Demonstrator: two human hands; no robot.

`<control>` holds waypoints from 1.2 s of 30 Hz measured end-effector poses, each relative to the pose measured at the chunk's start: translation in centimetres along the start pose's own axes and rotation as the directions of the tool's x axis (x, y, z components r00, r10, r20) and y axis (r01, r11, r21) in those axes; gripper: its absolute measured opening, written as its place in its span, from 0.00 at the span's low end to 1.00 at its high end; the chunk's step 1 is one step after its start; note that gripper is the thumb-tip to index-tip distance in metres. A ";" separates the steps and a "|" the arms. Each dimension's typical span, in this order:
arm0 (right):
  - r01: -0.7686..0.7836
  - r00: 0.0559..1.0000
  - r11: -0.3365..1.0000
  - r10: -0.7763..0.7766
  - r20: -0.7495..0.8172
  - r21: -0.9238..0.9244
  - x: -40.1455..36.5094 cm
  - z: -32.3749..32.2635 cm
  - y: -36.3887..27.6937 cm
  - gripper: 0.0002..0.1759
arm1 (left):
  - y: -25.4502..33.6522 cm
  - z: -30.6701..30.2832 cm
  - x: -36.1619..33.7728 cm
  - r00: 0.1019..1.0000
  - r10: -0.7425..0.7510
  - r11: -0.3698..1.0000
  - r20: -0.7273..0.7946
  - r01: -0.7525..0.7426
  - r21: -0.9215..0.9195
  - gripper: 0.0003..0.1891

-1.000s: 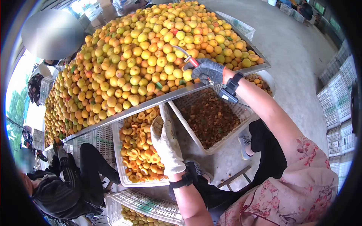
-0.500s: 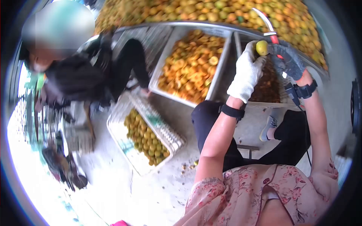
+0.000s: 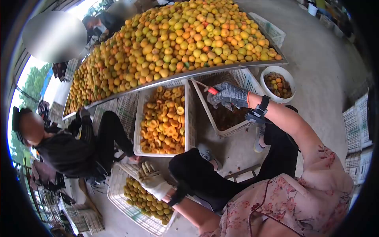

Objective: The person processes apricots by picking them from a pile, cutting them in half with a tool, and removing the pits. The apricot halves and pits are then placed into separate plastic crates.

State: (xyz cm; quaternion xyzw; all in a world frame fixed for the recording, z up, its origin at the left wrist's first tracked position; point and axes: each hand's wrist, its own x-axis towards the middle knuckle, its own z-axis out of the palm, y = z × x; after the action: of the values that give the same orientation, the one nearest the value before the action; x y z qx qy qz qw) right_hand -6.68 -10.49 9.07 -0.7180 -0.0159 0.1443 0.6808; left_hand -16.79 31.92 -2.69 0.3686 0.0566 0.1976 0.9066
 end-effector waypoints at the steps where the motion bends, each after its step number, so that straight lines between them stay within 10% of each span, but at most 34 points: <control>1: -0.012 0.998 1.000 0.012 -0.058 0.007 0.0 -1.0 0.7 0.09 | -0.6 6.8 -1.0 0.972 0.000 0.998 -0.233 -0.016 -0.069 0.18; 3: 0.072 0.981 0.995 -0.058 -0.184 0.069 2.1 -4.4 3.6 0.09 | -2.7 11.5 0.1 0.957 -0.078 0.988 0.280 0.113 -0.109 0.19; 10: 0.122 0.813 0.988 -0.154 -0.561 -0.095 7.5 -12.0 1.0 0.10 | -9.9 27.6 1.9 0.876 -0.419 0.889 0.240 0.342 0.304 0.15; 12: 0.113 0.774 0.937 -0.291 -0.562 -0.330 10.4 -13.0 1.2 0.10 | -13.0 26.9 3.0 0.900 -0.317 0.691 0.300 0.002 0.722 0.15; 14: 0.080 0.764 0.809 -0.425 -0.486 -0.582 13.2 -13.4 0.9 0.12 | -14.8 26.0 3.9 0.777 -0.162 0.030 0.608 -0.612 0.790 0.16; 17: 0.028 0.777 0.673 -0.479 -0.408 -0.739 18.2 -10.6 -0.2 0.10 | -16.5 26.2 4.8 0.651 -0.485 -0.132 0.584 -0.714 0.687 0.17; 26: 0.101 0.854 0.423 -0.501 -0.140 -0.900 26.8 -4.7 0.6 0.12 | -17.7 25.5 6.5 0.723 -0.442 0.129 0.531 -0.534 0.835 0.20; 28: 0.003 0.904 0.338 -0.403 -0.142 -0.941 27.7 -4.8 0.5 0.11 | -17.3 26.2 6.5 0.772 -0.573 0.279 0.276 -0.133 0.951 0.20; 31: 0.025 0.972 0.499 -0.215 -0.095 -0.866 26.3 -6.5 -1.2 0.14 | -17.4 26.9 6.8 0.795 -0.533 0.566 0.290 0.080 0.820 0.19; 33: 0.050 0.970 0.948 -0.122 -0.211 -0.315 22.4 -6.9 -1.7 0.13 | -17.4 27.8 7.2 0.817 -0.499 0.584 0.289 0.071 0.809 0.20; 36: 0.219 0.973 0.942 -0.191 -0.131 0.254 17.8 -8.0 -1.0 0.23 | -17.9 28.7 7.5 0.840 -0.504 0.838 0.201 0.418 0.351 0.19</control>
State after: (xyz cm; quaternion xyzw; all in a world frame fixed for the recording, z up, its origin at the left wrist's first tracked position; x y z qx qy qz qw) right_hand 12.34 -14.32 7.01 -0.6208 -0.0352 0.0356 0.7823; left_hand 2.86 4.72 5.94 0.4981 0.0418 -0.0948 0.8609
